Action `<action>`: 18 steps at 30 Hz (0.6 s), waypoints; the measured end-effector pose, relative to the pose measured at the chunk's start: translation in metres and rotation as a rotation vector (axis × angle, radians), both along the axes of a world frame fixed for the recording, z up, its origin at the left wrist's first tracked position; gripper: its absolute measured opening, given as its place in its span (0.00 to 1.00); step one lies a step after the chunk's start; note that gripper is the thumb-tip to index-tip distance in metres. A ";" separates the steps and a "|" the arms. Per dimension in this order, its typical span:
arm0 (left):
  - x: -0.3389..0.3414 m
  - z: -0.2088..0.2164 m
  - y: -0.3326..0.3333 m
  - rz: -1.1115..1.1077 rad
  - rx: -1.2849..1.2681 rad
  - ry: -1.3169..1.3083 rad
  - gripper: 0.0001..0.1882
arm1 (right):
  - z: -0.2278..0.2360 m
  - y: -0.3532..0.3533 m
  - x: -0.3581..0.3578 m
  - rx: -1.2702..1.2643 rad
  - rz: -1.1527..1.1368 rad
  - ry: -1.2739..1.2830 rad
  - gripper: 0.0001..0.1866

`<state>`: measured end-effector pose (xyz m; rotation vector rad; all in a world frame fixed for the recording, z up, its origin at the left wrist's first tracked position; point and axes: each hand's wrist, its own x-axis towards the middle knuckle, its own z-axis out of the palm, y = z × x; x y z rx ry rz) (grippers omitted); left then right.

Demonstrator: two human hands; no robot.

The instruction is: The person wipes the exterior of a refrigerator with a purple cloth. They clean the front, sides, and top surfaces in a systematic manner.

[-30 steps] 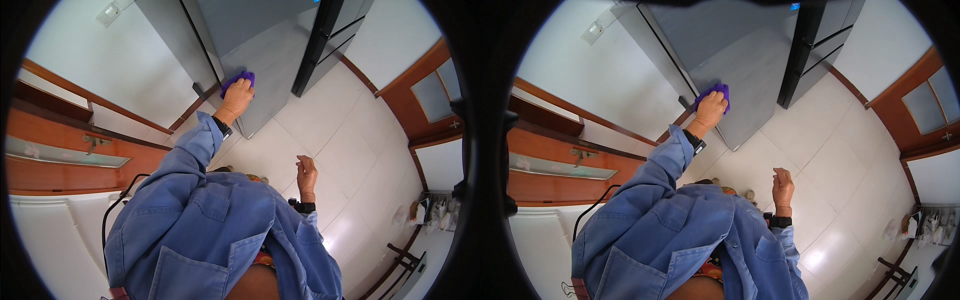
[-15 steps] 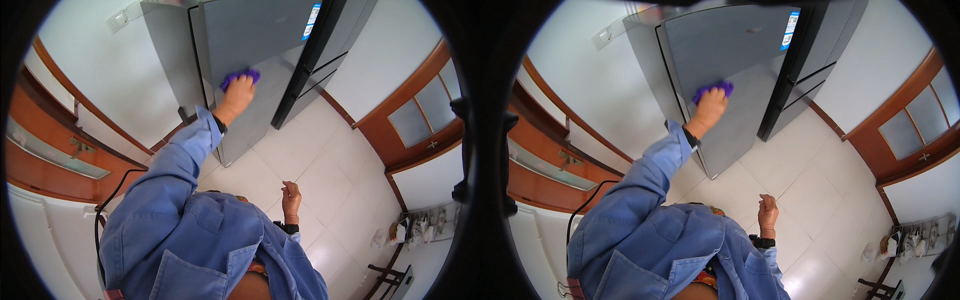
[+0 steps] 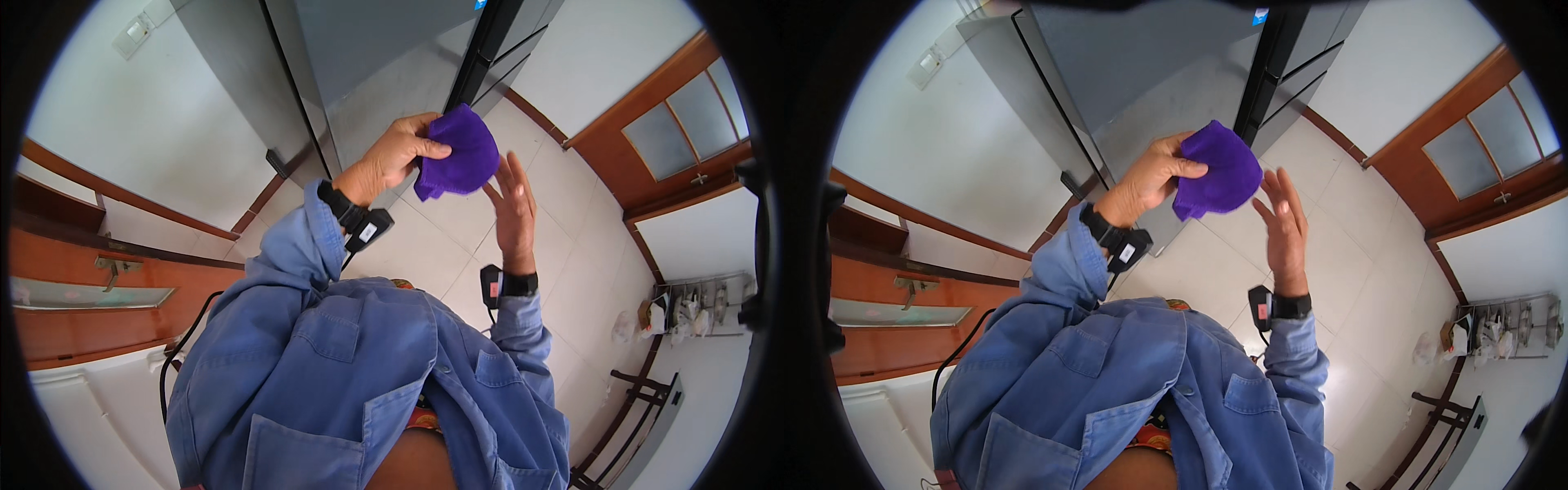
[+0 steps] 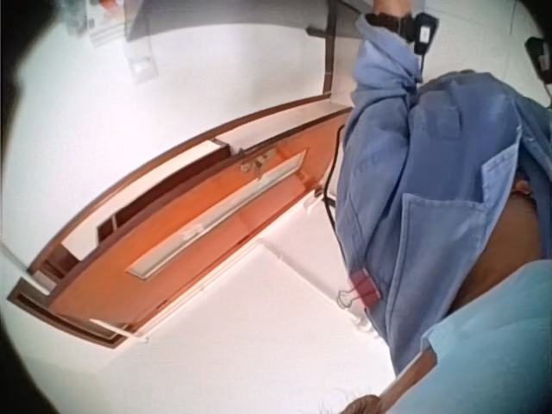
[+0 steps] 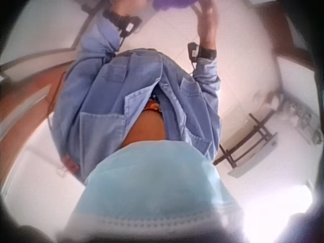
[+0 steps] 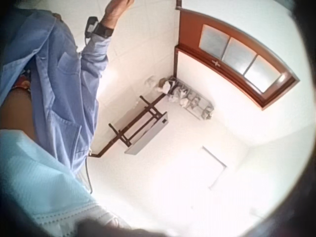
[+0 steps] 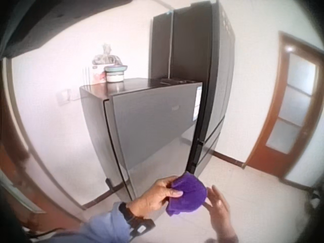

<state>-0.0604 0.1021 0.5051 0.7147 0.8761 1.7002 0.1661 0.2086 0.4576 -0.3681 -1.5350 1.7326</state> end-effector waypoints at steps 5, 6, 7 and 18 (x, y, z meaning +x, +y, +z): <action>-0.002 0.010 -0.019 0.166 -0.098 0.302 0.22 | 0.011 -0.026 -0.076 -0.357 0.284 0.172 0.41; -0.007 0.013 -0.025 0.245 -0.105 0.558 0.22 | 0.014 -0.031 -0.085 -0.353 0.293 0.148 0.39; -0.007 0.016 -0.029 0.398 -0.072 0.787 0.23 | 0.019 -0.033 -0.094 -0.382 0.273 0.118 0.36; -0.091 0.067 -0.068 1.477 0.115 1.522 0.48 | 0.204 0.001 -0.244 0.798 -0.528 0.470 0.26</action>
